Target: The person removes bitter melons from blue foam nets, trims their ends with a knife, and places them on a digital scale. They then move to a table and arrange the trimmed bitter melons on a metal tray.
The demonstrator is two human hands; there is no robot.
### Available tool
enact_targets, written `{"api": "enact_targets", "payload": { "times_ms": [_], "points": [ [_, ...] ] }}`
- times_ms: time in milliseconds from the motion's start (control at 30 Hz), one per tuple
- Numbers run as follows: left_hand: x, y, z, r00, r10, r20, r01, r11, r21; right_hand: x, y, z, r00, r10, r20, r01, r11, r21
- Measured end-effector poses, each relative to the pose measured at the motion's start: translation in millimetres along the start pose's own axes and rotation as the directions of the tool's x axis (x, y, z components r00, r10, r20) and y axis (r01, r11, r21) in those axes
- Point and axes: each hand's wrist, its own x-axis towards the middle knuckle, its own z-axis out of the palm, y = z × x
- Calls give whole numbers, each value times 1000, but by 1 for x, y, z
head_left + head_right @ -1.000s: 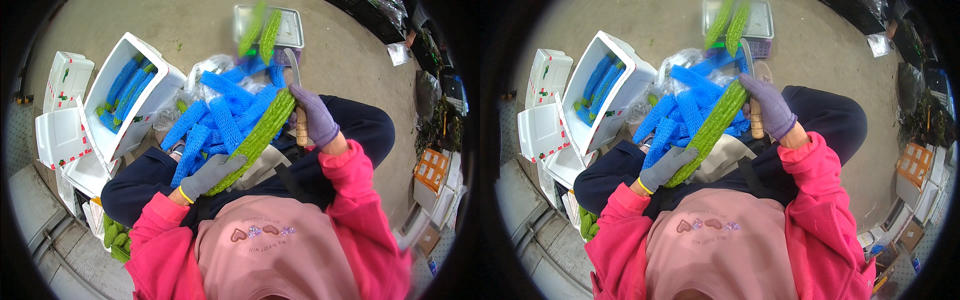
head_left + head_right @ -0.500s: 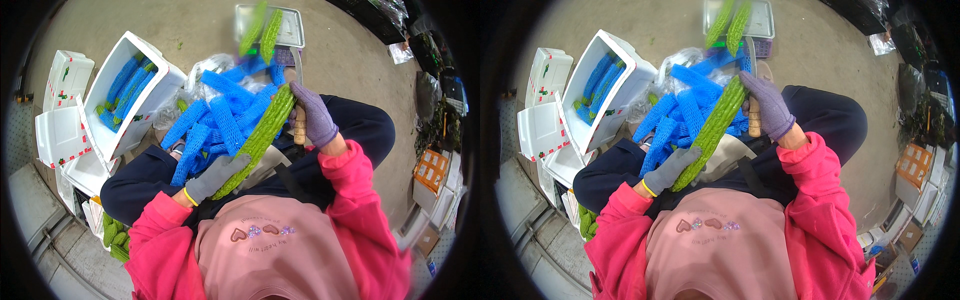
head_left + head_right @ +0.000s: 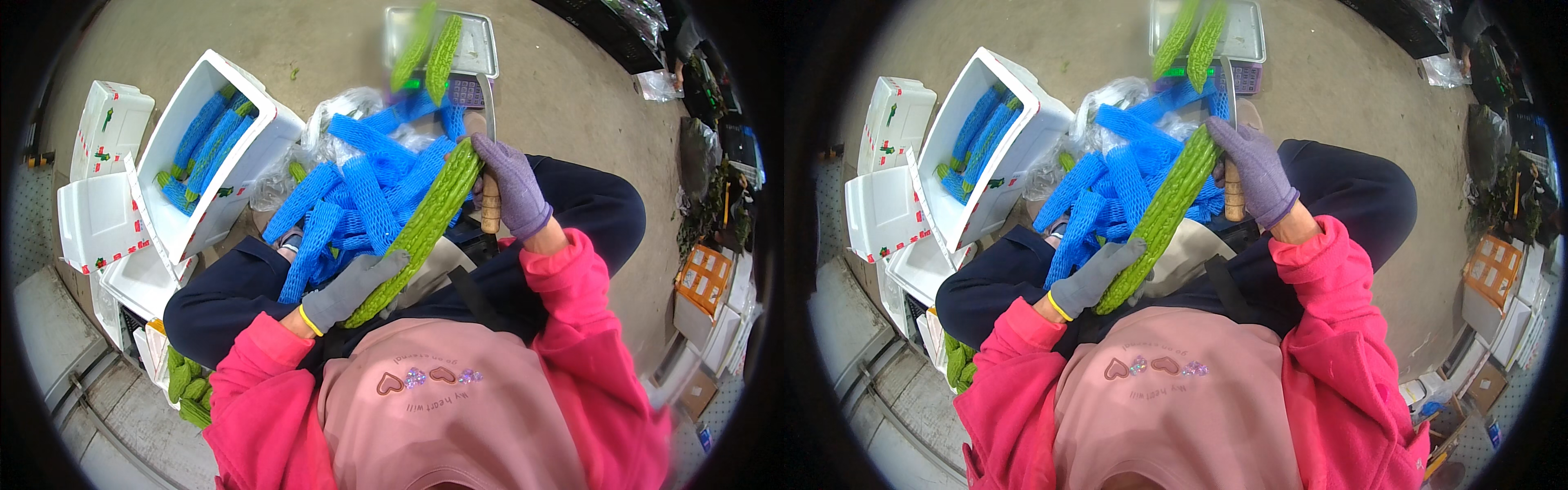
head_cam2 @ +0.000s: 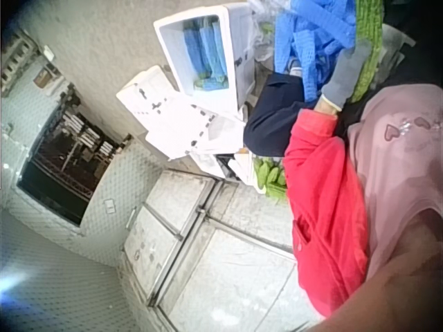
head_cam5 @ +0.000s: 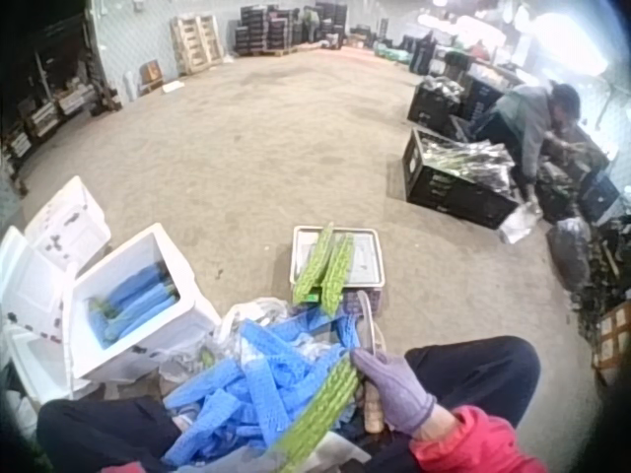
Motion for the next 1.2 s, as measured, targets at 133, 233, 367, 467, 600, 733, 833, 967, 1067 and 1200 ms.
{"api": "enact_targets", "payload": {
  "times_ms": [133,233,367,467,600,733,833,967,1067,1200],
  "points": [
    [0,1,0,1000,-17,6,17,1000,-18,-1,-1,0,1000,-22,-9,22,999,-25],
    [-1,2,1,1000,-6,17,7,999,-49,-2,-1,2,999,-28,-29,30,997,66],
    [0,3,1,999,-34,10,35,998,-51,-1,-2,2,998,-45,-45,45,999,5],
    [0,3,1,1000,-29,7,30,999,-42,-1,0,3,996,-65,-56,64,998,-16],
    [0,3,0,999,-31,5,31,999,-40,-1,3,5,995,-64,-72,65,998,3],
    [0,3,1,999,-35,-22,33,996,-87,0,4,4,997,-27,-68,29,999,30],
    [0,4,2,999,-32,-25,29,994,-108,0,5,5,997,-49,-61,48,999,-5],
    [-3,10,1,998,-59,33,64,980,-189,2,9,9,987,-144,-76,131,980,-150],
    [-8,13,3,997,-68,39,76,957,-279,1,9,13,979,-194,-61,181,969,-166],
    [-8,16,-1,996,-42,80,60,968,-243,-4,1,11,982,-131,-136,108,980,-165]
  ]
}}
